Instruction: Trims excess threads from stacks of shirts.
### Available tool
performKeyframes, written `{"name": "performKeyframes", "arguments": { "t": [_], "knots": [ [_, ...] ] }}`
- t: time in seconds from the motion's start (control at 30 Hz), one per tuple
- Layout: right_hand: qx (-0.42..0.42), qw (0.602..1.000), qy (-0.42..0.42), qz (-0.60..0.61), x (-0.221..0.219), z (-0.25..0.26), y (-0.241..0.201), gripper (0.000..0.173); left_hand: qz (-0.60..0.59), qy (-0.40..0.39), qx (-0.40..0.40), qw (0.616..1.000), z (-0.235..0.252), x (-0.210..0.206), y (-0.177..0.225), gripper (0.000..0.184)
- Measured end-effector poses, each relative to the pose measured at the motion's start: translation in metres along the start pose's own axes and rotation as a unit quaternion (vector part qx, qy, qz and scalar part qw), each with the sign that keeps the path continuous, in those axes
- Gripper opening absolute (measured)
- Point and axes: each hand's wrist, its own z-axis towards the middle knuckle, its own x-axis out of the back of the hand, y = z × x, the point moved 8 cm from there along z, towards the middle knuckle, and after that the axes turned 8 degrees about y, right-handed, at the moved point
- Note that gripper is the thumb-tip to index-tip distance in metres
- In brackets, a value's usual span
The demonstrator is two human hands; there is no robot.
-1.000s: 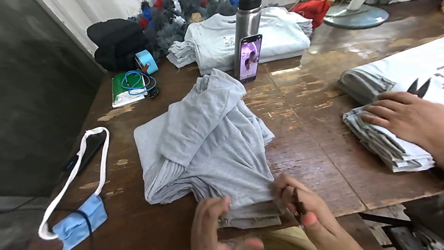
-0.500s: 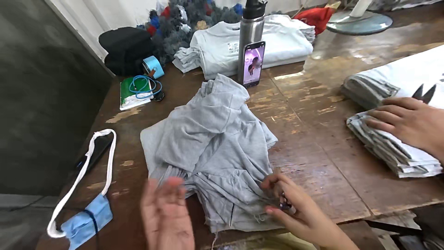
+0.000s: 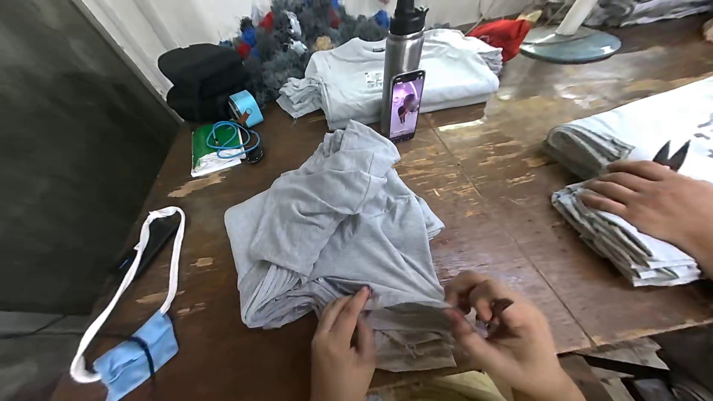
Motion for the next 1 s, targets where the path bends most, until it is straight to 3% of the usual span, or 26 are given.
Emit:
{"name": "performKeyframes", "arguments": {
  "t": [0.07,0.17,0.37,0.5,0.6,0.77,0.87,1.0],
  "knots": [
    [-0.002,0.999,0.045,-0.020,0.005,0.012,0.002,0.015,-0.047,-0.003,0.000,0.999,-0.002,0.008,-0.003,0.030],
    [-0.020,0.994,0.089,-0.056,-0.005,0.021,0.010,0.014,-0.146,-0.022,0.063,0.987,-0.009,0.011,-0.011,0.035],
    [-0.036,0.992,-0.104,-0.055,-0.070,-0.004,0.016,0.021,-0.349,0.012,0.191,0.918,-0.019,0.012,-0.021,0.048],
    [-0.030,0.996,-0.080,0.039,-0.070,-0.009,0.013,0.030,-0.413,0.038,0.225,0.881,-0.029,0.009,-0.028,0.040],
    [-0.010,0.995,-0.059,0.080,-0.069,-0.008,0.004,0.038,-0.404,0.051,0.216,0.888,-0.031,0.009,-0.027,0.042],
    [0.006,0.989,-0.131,0.065,-0.088,-0.007,-0.006,0.035,-0.373,0.054,0.189,0.907,-0.030,0.009,-0.021,0.038],
    [-0.012,0.990,-0.064,0.123,-0.086,-0.007,-0.004,0.028,-0.367,0.061,0.177,0.911,-0.031,0.009,-0.019,0.035],
    [0.007,0.995,0.001,0.100,-0.080,-0.005,-0.006,0.023,-0.345,0.050,0.148,0.926,-0.030,0.008,-0.018,0.029]
  ]
}}
